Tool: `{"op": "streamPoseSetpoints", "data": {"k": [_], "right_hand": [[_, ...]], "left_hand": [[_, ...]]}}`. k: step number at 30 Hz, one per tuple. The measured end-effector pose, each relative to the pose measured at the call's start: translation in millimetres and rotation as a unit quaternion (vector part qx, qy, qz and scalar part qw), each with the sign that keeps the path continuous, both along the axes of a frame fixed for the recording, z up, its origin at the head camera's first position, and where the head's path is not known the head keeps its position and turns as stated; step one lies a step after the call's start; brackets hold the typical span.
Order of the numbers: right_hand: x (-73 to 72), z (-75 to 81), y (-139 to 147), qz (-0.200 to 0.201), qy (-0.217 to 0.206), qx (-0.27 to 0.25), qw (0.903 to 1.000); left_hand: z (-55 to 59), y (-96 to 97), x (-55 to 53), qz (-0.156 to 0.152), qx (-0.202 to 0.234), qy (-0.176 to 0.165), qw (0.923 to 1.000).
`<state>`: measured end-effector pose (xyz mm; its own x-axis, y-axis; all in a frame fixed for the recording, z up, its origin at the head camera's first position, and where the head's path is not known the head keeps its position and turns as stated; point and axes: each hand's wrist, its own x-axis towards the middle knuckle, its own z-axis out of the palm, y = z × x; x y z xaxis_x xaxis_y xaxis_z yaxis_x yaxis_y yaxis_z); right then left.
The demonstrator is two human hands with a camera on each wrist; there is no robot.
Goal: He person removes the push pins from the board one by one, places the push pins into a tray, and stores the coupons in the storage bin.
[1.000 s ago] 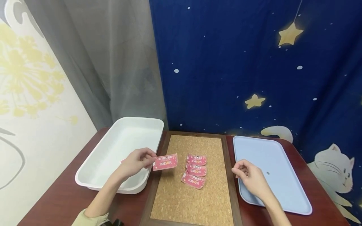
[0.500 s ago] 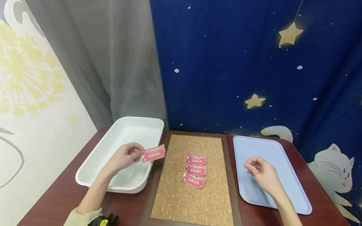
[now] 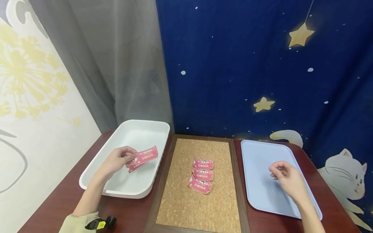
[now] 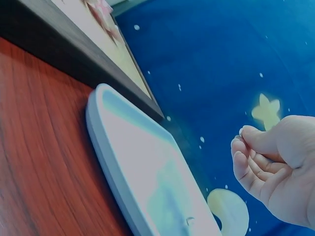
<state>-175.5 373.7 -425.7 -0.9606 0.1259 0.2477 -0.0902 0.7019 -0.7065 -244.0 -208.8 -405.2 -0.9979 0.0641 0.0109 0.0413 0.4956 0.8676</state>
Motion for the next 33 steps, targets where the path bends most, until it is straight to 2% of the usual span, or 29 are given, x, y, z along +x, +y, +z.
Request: {"op": "streamPoseSetpoints", "data": {"k": [9, 17, 26, 33], "right_hand": [[-0.9, -9.1, 19.2, -0.026, -0.036, -0.006, 0.999], [-3.5, -17.4, 41.2, -0.068, -0.108, 0.043, 0.9909], [-2.9, -26.4, 55.9, -0.069, -0.141, 0.072, 0.9849], [-2.8, -31.0, 63.2, -0.071, -0.179, 0.078, 0.9781]], "left_hand": [[-11.3, -17.6, -6.1, 0.02, 0.002, -0.02, 0.9996], [-17.3, -30.4, -5.6, 0.041, -0.01, -0.026, 0.9988], [-20.0, -37.0, -5.5, 0.063, -0.037, -0.043, 0.9964], [-24.2, -40.3, -7.9, 0.071, -0.082, -0.061, 0.9923]]}}
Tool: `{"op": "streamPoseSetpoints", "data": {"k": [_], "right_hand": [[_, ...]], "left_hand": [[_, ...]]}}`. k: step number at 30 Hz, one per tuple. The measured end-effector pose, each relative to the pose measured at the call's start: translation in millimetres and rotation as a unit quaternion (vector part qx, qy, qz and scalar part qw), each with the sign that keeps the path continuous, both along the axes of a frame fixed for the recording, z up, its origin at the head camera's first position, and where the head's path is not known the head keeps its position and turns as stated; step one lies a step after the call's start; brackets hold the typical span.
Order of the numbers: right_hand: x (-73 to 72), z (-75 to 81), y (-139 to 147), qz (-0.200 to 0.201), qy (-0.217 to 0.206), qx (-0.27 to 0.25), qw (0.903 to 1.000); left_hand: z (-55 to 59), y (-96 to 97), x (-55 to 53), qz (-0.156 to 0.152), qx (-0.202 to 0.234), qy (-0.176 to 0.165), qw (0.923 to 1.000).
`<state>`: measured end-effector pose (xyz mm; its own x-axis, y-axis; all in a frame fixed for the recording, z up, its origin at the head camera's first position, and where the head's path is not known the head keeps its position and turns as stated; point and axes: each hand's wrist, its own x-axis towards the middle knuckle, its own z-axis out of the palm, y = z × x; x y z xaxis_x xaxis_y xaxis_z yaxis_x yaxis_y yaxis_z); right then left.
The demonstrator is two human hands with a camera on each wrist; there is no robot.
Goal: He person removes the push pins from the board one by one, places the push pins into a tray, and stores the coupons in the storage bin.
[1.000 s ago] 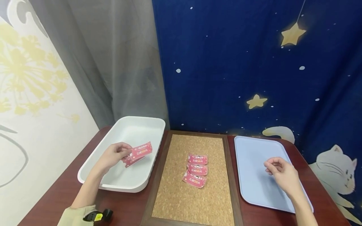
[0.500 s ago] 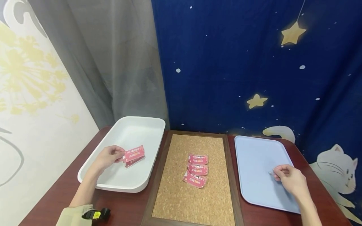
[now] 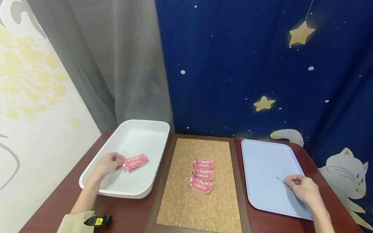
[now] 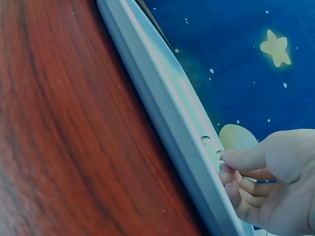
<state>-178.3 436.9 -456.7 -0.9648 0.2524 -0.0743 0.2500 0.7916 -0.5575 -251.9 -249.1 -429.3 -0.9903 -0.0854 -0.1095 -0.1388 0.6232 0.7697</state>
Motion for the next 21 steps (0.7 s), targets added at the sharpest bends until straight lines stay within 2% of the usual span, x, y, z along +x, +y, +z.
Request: {"op": "streamPoseSetpoints", "data": {"k": [6, 13, 21], "right_hand": [[-1.8, -0.4, 0.0, -0.006, -0.013, -0.005, 0.9999], [-0.4, 0.9, 2.2, -0.015, -0.023, -0.022, 0.9994], [1.0, 2.0, 0.0, -0.009, 0.007, -0.037, 0.9993]], "left_hand": [[-0.8, -0.8, 0.8, 0.004, -0.013, -0.015, 0.9998], [-1.7, 2.3, 1.4, 0.003, -0.021, -0.014, 0.9997], [-6.4, 1.2, 1.3, 0.022, -0.021, 0.008, 0.9995]]}}
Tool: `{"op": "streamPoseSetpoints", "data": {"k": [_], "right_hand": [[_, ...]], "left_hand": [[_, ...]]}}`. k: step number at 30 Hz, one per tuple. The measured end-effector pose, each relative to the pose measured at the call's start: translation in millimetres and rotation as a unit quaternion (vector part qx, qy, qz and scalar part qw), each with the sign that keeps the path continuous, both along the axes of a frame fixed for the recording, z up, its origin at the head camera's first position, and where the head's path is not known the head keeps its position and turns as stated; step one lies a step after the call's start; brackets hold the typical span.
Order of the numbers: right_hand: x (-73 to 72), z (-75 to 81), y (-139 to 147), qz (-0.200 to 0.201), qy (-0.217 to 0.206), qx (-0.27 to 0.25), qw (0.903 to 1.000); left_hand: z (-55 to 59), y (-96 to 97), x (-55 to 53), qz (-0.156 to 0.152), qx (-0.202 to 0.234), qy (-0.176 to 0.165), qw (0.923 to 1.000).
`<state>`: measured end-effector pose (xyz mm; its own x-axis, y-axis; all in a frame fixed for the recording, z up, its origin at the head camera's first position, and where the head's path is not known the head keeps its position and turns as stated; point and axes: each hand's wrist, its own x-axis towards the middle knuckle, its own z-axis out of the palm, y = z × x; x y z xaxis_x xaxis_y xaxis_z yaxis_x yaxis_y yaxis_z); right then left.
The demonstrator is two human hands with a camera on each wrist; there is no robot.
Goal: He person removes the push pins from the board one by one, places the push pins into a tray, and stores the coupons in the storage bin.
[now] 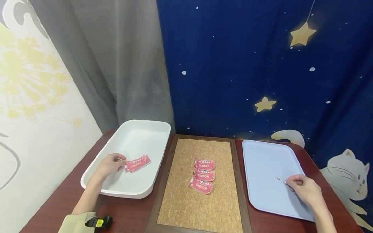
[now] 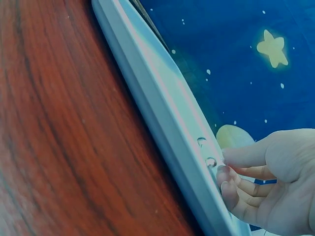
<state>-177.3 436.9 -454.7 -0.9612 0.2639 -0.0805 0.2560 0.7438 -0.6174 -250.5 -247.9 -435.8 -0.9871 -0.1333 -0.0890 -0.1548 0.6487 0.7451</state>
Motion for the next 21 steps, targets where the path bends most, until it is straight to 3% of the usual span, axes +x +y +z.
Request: {"op": "streamPoseSetpoints", "data": {"k": [7, 16, 21], "right_hand": [[-0.1, 7.7, -14.7, 0.008, 0.051, 0.025, 0.9983], [-3.0, 20.4, -41.8, 0.047, 0.073, 0.02, 0.996], [-1.2, 23.3, -57.8, 0.069, 0.101, 0.004, 0.9925]], "left_hand": [[1.2, 1.1, -1.2, 0.001, -0.003, 0.041, 0.9992], [9.7, 11.5, -1.8, -0.033, 0.002, 0.105, 0.9939], [14.7, 22.9, 0.6, -0.064, 0.015, 0.122, 0.9904]]}}
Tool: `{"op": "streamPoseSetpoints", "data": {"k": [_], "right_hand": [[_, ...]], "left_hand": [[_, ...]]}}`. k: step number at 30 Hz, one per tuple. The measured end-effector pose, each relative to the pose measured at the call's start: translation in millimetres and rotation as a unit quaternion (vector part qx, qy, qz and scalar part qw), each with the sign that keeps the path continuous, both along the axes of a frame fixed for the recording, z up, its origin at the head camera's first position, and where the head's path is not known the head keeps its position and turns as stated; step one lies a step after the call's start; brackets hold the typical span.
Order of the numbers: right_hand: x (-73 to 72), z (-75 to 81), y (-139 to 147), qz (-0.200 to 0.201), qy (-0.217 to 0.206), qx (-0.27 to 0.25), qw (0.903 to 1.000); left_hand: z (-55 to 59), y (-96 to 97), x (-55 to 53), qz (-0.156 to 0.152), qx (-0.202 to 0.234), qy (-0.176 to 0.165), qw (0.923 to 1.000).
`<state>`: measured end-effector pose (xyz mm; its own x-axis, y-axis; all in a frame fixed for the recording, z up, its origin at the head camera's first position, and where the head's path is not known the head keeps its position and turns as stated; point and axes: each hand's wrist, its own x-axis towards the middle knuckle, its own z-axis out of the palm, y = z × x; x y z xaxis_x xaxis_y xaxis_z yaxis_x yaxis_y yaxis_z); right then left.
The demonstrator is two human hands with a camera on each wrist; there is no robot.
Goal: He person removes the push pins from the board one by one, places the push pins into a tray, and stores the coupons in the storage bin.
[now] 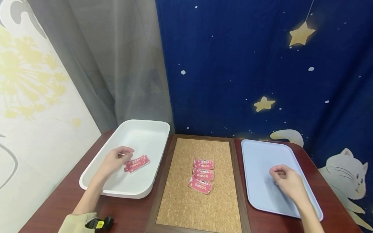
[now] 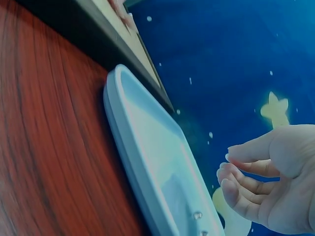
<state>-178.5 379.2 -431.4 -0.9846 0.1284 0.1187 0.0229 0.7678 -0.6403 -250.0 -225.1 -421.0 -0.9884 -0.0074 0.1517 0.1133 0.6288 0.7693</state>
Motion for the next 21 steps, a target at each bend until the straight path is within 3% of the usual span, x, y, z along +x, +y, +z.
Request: {"op": "streamPoseSetpoints", "data": {"k": [7, 14, 21], "right_hand": [[1.1, 5.4, -21.3, 0.024, 0.028, -0.017, 0.9992], [0.5, 11.1, -42.7, 0.048, 0.017, -0.027, 0.9983], [-0.1, 9.3, -62.7, 0.075, 0.015, -0.058, 0.9954]], "left_hand": [[6.1, 17.5, 4.7, -0.038, 0.014, -0.001, 0.9992], [7.7, 42.3, 7.7, -0.071, 0.024, 0.005, 0.9972], [16.1, 73.3, 14.6, -0.107, 0.033, 0.009, 0.9937]]}}
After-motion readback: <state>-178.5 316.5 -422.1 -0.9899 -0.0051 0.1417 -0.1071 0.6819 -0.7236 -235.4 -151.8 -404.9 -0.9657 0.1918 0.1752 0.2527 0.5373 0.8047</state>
